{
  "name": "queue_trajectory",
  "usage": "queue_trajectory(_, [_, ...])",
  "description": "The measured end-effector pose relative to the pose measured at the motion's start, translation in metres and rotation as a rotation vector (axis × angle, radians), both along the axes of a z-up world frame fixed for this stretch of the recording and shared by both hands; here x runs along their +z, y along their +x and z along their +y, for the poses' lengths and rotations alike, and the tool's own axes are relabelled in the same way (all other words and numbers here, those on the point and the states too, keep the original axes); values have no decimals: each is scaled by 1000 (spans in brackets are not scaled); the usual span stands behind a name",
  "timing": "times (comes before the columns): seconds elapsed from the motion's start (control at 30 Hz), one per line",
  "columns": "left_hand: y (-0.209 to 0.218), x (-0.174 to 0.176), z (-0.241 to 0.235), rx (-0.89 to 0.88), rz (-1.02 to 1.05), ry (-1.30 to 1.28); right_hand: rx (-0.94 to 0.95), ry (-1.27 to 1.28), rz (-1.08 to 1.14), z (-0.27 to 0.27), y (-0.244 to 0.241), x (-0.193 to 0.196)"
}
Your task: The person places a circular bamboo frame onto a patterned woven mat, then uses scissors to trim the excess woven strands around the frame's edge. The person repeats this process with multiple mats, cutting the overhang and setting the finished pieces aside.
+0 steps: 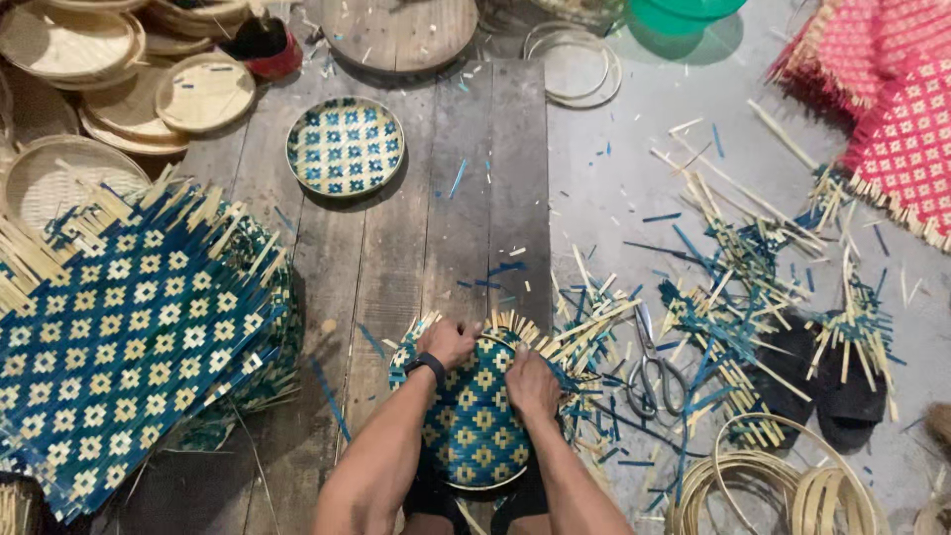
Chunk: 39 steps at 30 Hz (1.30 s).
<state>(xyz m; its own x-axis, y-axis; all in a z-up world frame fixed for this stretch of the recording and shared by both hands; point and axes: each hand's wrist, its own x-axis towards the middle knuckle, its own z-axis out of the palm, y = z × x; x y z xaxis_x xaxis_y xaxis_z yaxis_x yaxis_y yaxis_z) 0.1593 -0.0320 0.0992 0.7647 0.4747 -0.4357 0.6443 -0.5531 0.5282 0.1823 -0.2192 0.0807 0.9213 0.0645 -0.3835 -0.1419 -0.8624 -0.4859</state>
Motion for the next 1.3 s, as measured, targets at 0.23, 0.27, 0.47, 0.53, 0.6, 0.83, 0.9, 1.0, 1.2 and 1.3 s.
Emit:
queue_trajectory(0.23, [9,-23,5,63,26,-33,131,-11,-103,-1,17,-16])
queue_trajectory(0.27, [12,-25,8,63,-20,-49,169,21,-265,4,19,-15])
queue_trajectory(0.47, [-13,-26,8,153,-339,-32,609,304,-284,48,29,-1])
queue_trajectory(0.53, [-38,-10,2,268,-773,-82,624,111,-251,60,26,19])
queue_trajectory(0.6, [-83,4,-8,206,-360,432,684,104,-314,67,26,42])
queue_trajectory(0.83, [-89,-7,-28,349,-212,179,702,-74,-36,83,27,76])
queue_trajectory(0.9, [-76,-10,-18,441,-94,57,689,-91,20,89,30,76])
queue_trajectory(1.0, [-68,-20,-4,517,37,-28,707,-148,59,93,33,69])
queue_trajectory(1.2, [-67,-56,8,496,19,-57,657,-138,99,94,38,53])
queue_trajectory(1.3, [-68,-71,11,462,-52,-43,692,-78,-54,88,32,36])
